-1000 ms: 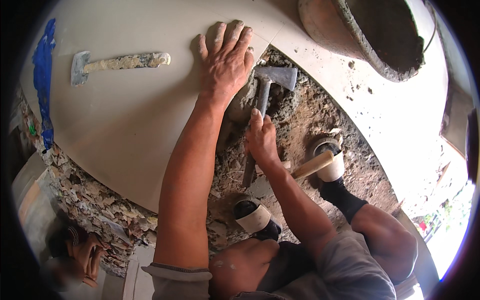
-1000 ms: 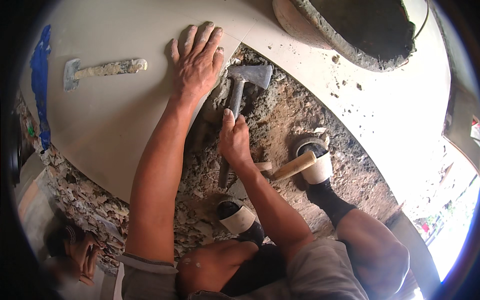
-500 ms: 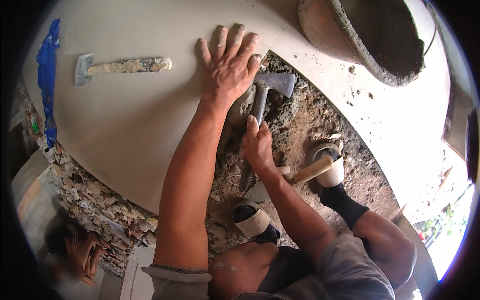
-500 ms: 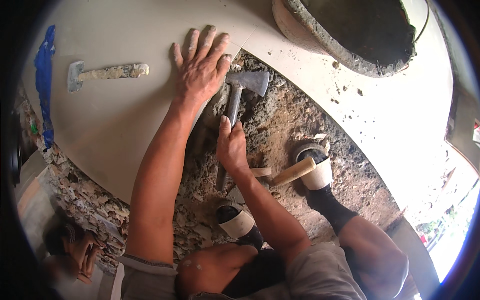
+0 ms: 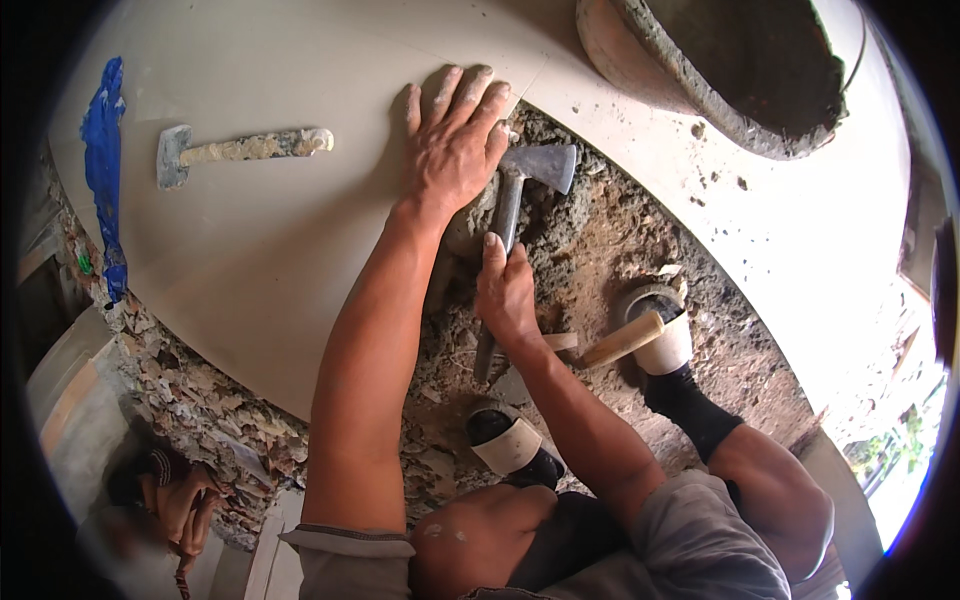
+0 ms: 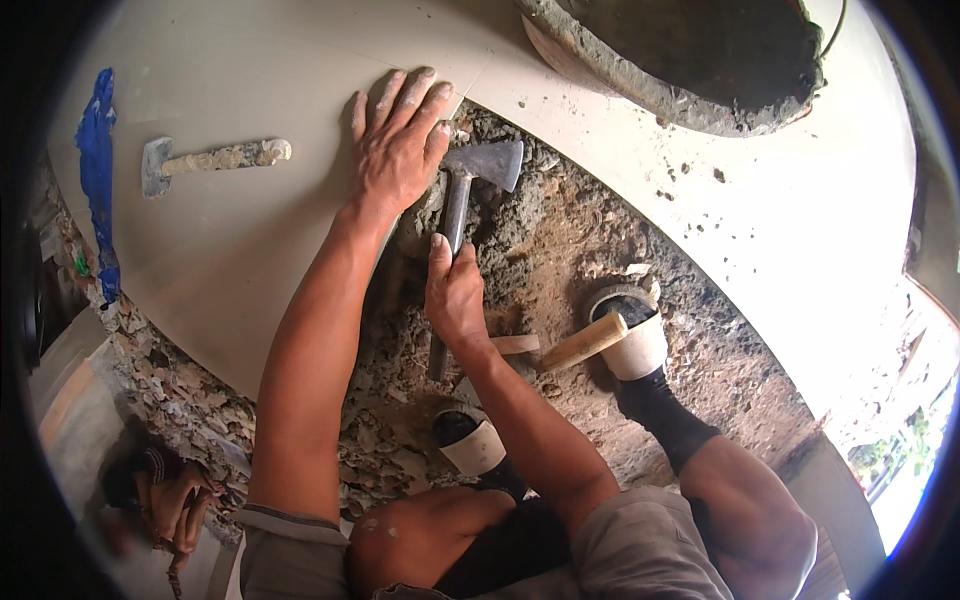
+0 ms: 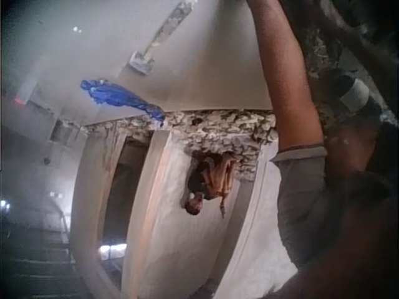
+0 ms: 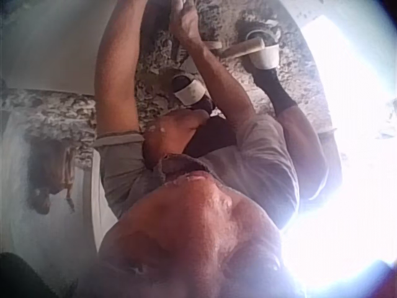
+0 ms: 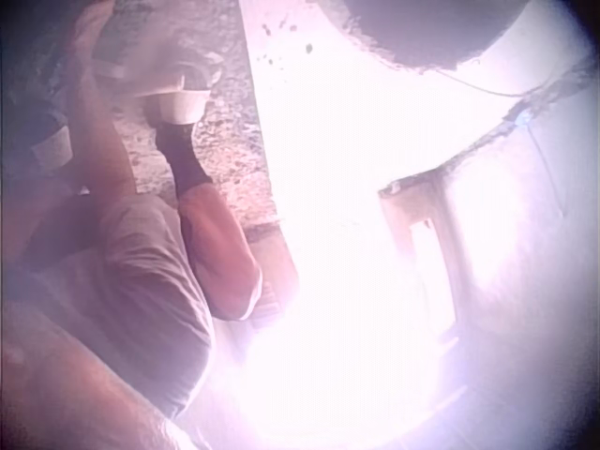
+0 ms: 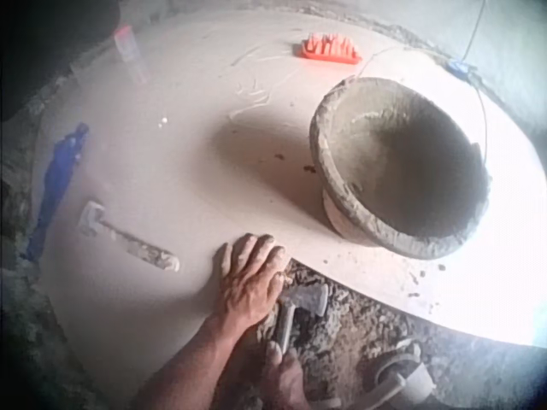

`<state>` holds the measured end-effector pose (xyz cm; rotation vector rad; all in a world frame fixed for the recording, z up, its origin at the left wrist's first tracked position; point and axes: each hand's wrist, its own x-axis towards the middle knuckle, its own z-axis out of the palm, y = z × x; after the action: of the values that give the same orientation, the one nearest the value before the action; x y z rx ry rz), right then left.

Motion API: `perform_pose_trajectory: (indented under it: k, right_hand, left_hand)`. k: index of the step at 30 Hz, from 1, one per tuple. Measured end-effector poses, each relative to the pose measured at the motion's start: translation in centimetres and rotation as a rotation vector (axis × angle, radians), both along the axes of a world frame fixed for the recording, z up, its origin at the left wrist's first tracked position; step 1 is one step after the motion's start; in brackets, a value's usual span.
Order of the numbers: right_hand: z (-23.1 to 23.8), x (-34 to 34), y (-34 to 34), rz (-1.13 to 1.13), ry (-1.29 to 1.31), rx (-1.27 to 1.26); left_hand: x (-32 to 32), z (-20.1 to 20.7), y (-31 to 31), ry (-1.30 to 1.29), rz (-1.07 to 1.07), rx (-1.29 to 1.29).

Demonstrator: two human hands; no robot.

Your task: The person places a large floor tile onto a prepared bed of mortar, using a rubber mallet to tap it into position and a hammer to break up debris. The person adjusts the tile's alignment and continues to secure it.

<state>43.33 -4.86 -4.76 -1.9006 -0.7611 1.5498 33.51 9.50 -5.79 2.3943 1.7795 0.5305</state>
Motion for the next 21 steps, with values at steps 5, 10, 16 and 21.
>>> perform_pose_trajectory:
  k: [5, 10, 16, 21]
  right_hand:
    - [0.6, -0.1, -0.5, -0.14, 0.006, 0.137]
    - [1.2, 0.5, -0.1, 0.065, -0.028, 0.053]
    - [1.1, 0.4, 0.1, -0.062, -0.078, 0.1]
    - [1.0, -0.1, 0.1, 0.064, -0.096, 0.168]
  left_hand:
    - [-0.6, -0.2, 0.6, -0.001, -0.006, 0.013]
    - [-1.0, -0.2, 0.7, 0.015, -0.008, -0.008]
    - [-1.1, -0.2, 0.7, 0.02, -0.02, -0.003]
    - [-1.1, -0.4, 0.7, 0.022, -0.012, -0.016]
